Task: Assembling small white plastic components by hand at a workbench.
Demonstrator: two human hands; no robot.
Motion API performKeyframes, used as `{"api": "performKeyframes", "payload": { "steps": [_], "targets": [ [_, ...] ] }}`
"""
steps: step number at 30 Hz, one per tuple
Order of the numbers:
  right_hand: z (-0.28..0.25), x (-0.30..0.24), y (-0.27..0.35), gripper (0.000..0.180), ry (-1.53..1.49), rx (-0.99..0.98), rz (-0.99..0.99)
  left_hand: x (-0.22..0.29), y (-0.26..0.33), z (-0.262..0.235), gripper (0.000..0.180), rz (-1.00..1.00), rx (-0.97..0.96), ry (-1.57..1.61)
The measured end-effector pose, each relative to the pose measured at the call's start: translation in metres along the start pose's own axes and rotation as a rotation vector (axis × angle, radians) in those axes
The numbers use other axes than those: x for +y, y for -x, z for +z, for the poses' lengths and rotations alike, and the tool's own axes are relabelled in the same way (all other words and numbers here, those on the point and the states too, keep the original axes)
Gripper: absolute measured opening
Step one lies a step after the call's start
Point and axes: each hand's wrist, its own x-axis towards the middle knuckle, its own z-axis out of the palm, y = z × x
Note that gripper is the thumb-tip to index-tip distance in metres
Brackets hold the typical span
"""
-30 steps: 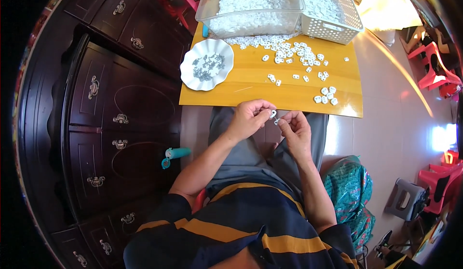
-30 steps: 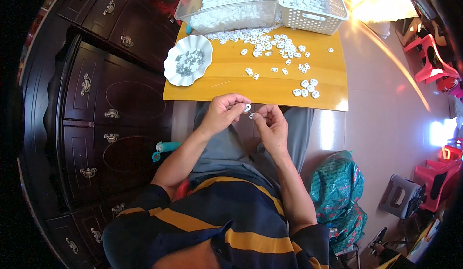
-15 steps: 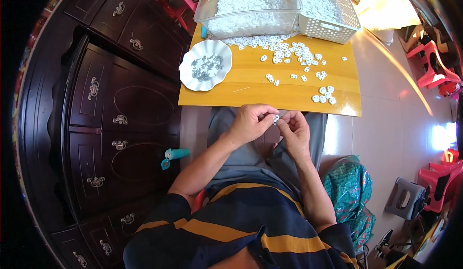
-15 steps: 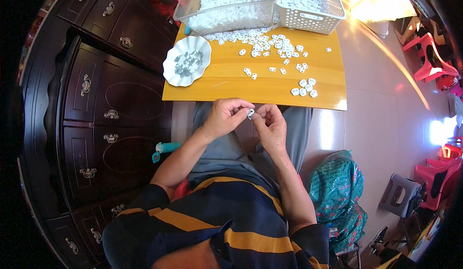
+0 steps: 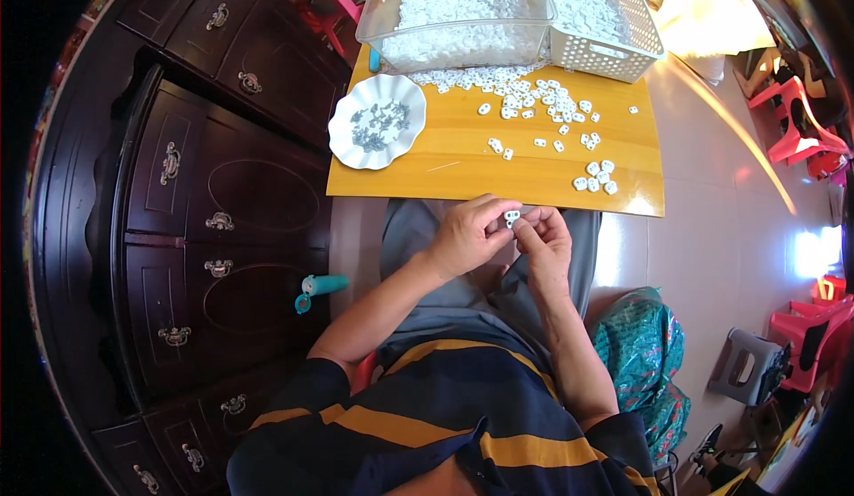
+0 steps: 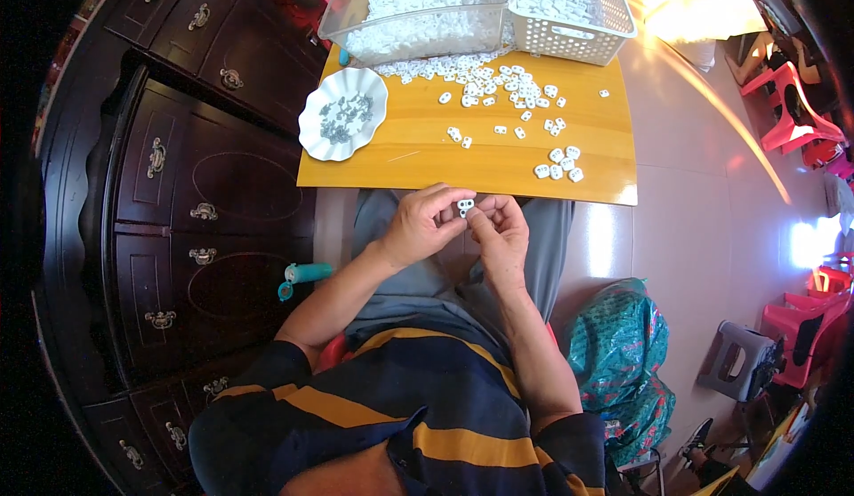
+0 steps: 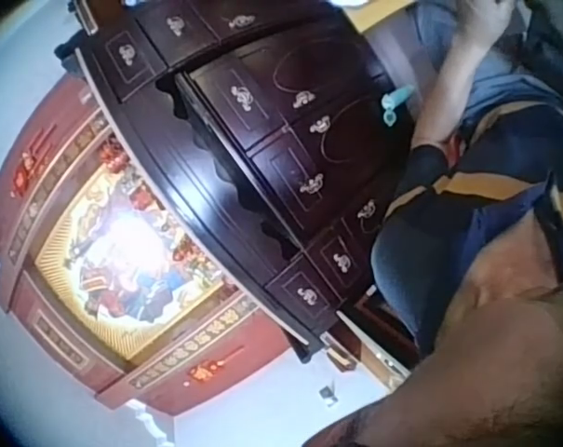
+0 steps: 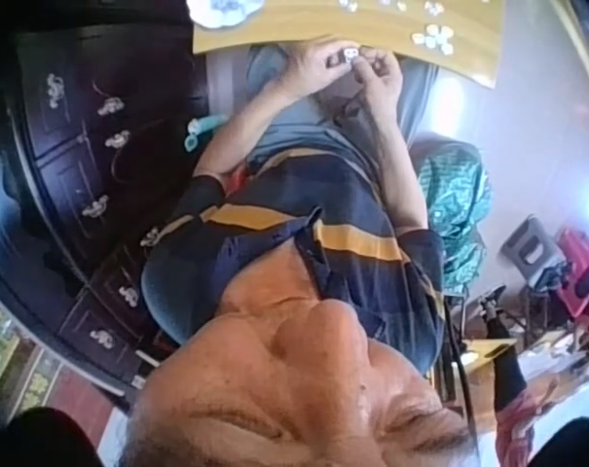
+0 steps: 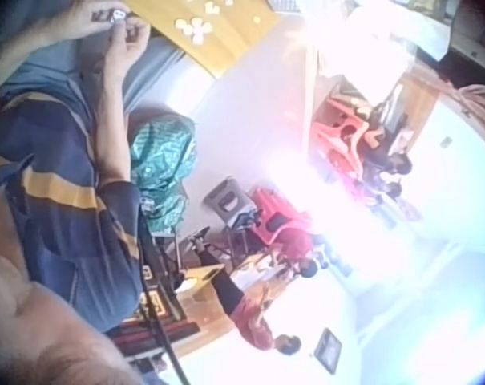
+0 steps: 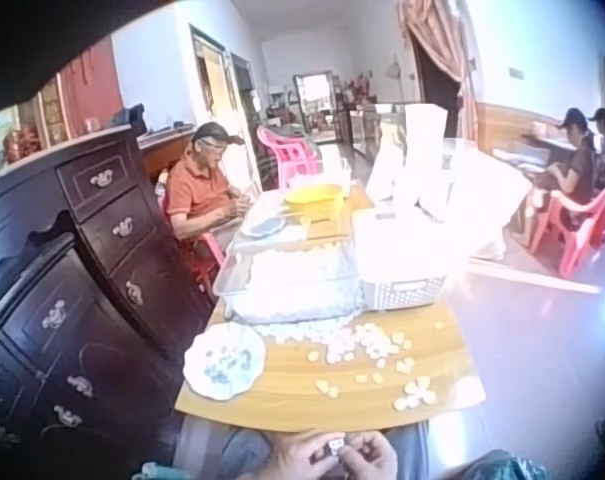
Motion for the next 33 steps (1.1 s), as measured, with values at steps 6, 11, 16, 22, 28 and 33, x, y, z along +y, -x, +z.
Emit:
{"api": "performKeyframes", "payload": {
  "steps": [6,11,16,22,28,33],
  "targets": [
    [-0.002,0.000,0.000,0.011,-0.042,0.008,0.033,0.002,-0.003,0.000,0.034,0.009,-0.011,0.034],
    [-0.003,-0.001,-0.002,0.009,-0.069,0.018,0.061,0.000,-0.005,-0.002,0.033,0.016,-0.050,0.042],
    [-0.004,-0.002,-0.003,0.008,-0.060,0.018,0.065,-0.001,-0.004,-0.003,0.034,0.023,-0.085,0.028],
    [-0.004,0.000,-0.003,0.009,-0.077,0.028,0.041,0.005,-0.005,-0.005,0.035,0.070,-0.070,-0.043],
    [-0.003,-0.002,-0.003,0.009,-0.069,0.029,0.040,0.007,-0.006,-0.007,0.028,0.090,-0.067,-0.144],
    [-0.004,-0.001,-0.003,0.010,-0.074,0.037,0.044,0.006,-0.005,-0.006,0.030,0.093,-0.070,-0.175]
  ]
}}
